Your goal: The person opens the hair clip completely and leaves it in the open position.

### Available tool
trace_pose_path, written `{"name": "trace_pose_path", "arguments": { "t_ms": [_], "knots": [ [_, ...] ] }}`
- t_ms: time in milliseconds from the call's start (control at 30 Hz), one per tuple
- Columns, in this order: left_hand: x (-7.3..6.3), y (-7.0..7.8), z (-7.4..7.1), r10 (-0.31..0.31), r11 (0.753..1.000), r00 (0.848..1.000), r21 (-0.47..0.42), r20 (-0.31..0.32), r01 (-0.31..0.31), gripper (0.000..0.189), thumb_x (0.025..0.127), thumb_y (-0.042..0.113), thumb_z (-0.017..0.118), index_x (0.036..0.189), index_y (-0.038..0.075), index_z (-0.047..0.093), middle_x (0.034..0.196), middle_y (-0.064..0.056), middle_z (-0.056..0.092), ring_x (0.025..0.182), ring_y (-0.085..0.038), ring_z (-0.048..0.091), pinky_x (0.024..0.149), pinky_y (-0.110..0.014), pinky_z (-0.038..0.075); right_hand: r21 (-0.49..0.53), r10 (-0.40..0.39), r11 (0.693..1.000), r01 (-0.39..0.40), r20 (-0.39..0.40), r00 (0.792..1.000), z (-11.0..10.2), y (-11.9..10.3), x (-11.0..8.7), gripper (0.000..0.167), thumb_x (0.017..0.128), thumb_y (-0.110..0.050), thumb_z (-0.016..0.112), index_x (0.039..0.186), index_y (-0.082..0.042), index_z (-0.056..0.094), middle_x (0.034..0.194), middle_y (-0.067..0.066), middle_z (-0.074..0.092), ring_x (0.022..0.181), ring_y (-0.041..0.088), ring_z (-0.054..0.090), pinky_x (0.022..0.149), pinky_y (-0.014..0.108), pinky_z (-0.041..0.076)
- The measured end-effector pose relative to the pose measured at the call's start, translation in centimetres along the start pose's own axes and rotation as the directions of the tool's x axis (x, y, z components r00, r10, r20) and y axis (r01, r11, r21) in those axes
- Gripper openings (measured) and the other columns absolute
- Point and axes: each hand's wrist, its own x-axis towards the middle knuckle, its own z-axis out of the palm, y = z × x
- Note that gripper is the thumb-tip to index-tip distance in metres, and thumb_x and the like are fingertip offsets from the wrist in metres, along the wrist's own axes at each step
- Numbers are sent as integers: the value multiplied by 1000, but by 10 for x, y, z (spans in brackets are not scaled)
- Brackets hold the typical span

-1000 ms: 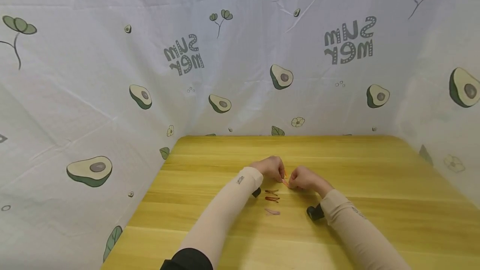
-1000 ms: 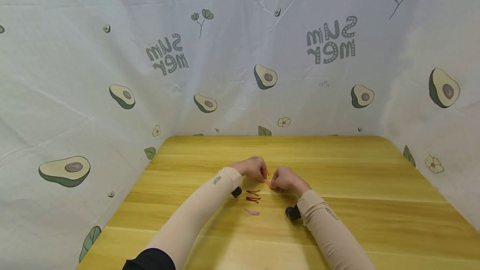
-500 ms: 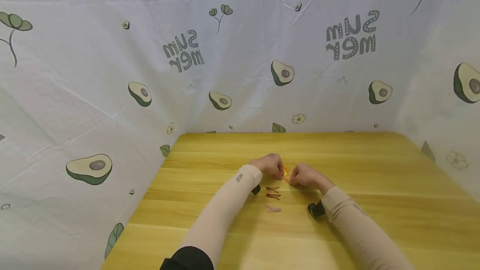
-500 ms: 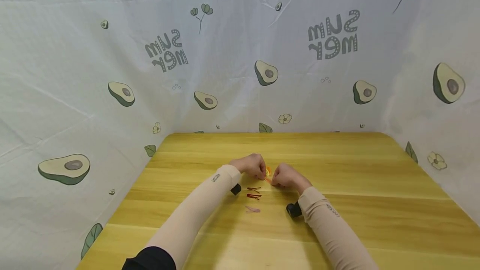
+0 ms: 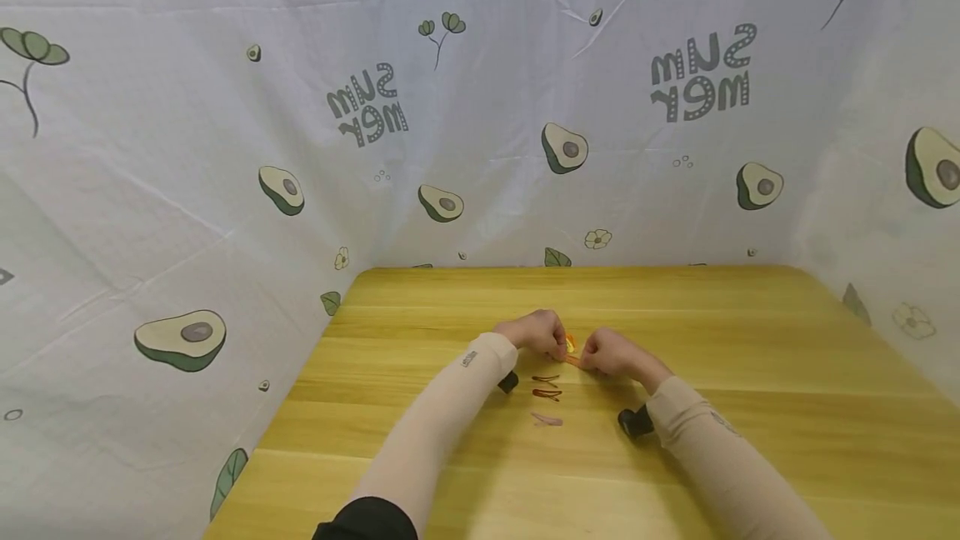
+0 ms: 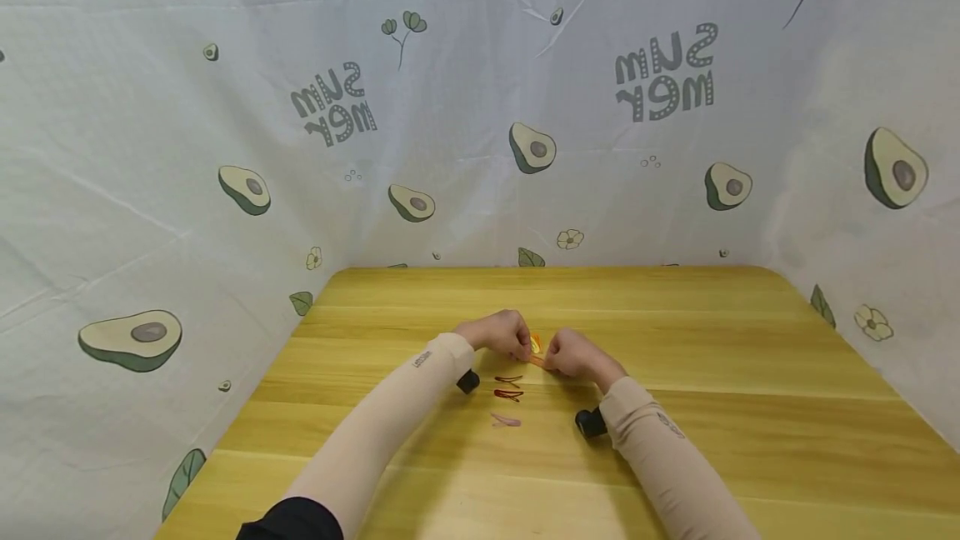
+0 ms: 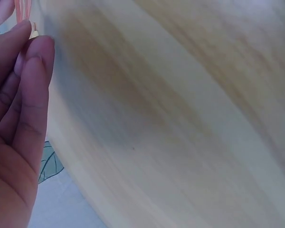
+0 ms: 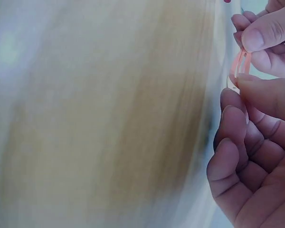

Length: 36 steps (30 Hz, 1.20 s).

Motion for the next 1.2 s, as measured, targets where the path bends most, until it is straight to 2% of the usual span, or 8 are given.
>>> {"name": "trace_pose_path", "arguments": {
  "t_ms": [200,367,533,767,967,1200],
  "knots": [
    [-9,2,-4,55,998,998,14,-15,-55,15,90,3,69,77,8,71,69,4,62,60,-5,49,56,-17,43,-6,-40,999,40,-30,999,-2,-3,-1,16,91,-1,61,75,-2,65,65,-1,52,59,12,45,57,27,39],
    [-16,3,-4,72,997,997,9,-18,-72,15,94,6,66,80,7,69,72,4,62,62,-6,51,58,-18,42,-17,-78,997,77,-49,996,-2,-7,-6,15,91,4,55,79,0,64,71,2,55,64,15,47,59,30,40],
    [-20,3,-5,92,995,996,-26,-18,-92,14,96,8,66,82,6,69,74,1,65,65,-8,58,59,-19,45,-10,-119,993,119,-53,991,-4,-11,-11,12,92,4,56,83,4,64,71,4,57,64,15,47,61,30,41],
    [-24,4,-5,93,988,995,-121,-21,-95,9,97,5,64,97,1,72,88,-6,71,76,-11,67,71,-24,55,2,-150,989,151,-63,987,-7,-12,-15,9,95,2,57,91,5,64,81,13,64,70,15,52,63,31,45],
    [-30,9,-5,105,984,994,-142,-7,-105,11,95,1,64,102,1,73,92,-7,72,77,-9,67,74,-25,57,-35,-188,982,187,-48,981,-8,-12,-16,9,94,3,56,89,2,64,78,10,63,68,13,51,61,28,44],
    [-35,13,-2,139,978,990,-156,10,-136,16,94,-3,64,105,0,73,96,-10,74,77,-10,68,72,-24,57,-74,-257,965,253,-47,965,-7,-12,-21,10,96,1,56,88,0,63,79,10,63,69,11,51,62,27,44]
  ]
}}
